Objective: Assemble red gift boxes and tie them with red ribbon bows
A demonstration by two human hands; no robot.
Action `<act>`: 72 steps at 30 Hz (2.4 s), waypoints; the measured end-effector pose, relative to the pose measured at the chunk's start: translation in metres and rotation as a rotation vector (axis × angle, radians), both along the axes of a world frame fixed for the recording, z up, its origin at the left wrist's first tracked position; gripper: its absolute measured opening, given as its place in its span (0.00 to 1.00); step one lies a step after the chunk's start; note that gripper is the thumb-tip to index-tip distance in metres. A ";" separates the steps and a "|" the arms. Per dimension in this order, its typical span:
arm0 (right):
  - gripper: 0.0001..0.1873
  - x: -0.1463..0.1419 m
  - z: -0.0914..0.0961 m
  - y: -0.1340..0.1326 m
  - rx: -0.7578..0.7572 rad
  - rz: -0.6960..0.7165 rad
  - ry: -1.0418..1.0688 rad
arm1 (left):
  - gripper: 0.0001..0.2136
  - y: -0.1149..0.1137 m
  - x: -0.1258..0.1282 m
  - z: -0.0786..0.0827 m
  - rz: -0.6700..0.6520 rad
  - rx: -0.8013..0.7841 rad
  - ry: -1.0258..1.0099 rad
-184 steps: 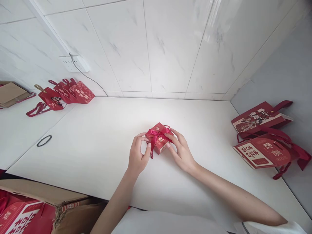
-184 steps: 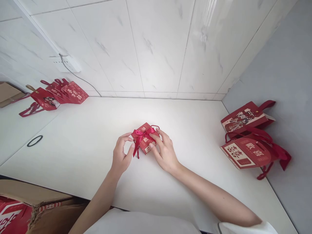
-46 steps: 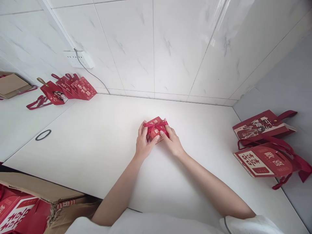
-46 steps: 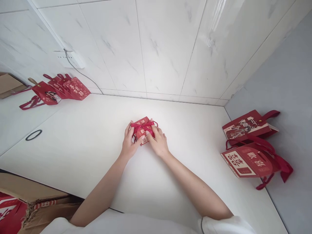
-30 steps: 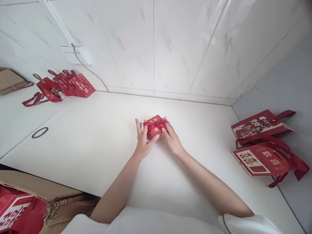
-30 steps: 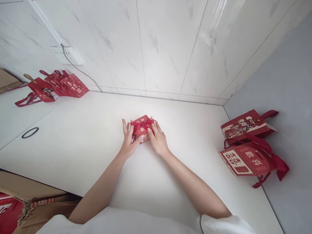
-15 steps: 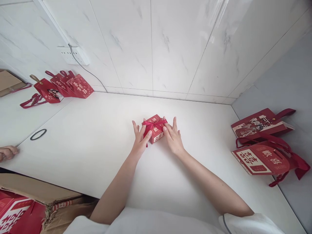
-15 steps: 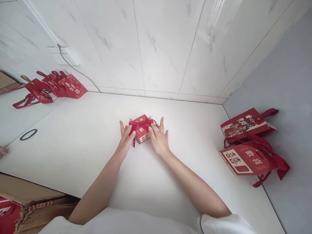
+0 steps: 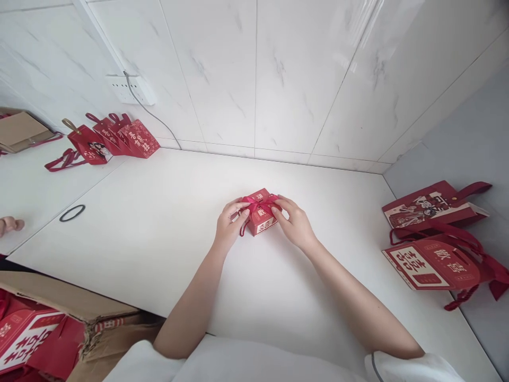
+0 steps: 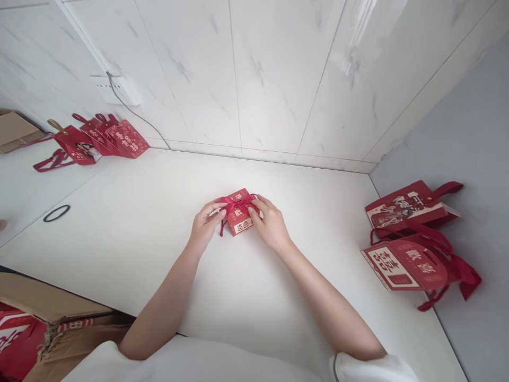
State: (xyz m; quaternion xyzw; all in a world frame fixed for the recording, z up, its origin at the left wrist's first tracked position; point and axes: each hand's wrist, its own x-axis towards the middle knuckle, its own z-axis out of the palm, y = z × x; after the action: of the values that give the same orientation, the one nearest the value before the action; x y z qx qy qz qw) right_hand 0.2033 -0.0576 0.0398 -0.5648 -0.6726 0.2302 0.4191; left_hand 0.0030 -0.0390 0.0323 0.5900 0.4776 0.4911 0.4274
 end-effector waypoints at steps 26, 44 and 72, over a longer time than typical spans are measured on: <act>0.05 -0.008 0.027 0.044 0.012 0.281 -0.126 | 0.14 -0.006 -0.007 0.004 0.000 -0.165 0.072; 0.04 -0.008 0.021 0.042 0.025 0.252 -0.127 | 0.12 -0.012 -0.005 0.020 -0.011 -0.225 0.001; 0.03 -0.026 0.012 0.038 -0.044 0.151 0.071 | 0.09 -0.009 -0.019 0.020 -0.115 -0.392 -0.080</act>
State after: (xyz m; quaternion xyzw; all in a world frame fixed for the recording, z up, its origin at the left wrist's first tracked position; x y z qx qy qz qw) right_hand 0.1768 -0.0198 0.0522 -0.5130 -0.6928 0.2956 0.4117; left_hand -0.0155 -0.0483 0.0524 0.5017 0.5121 0.3866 0.5802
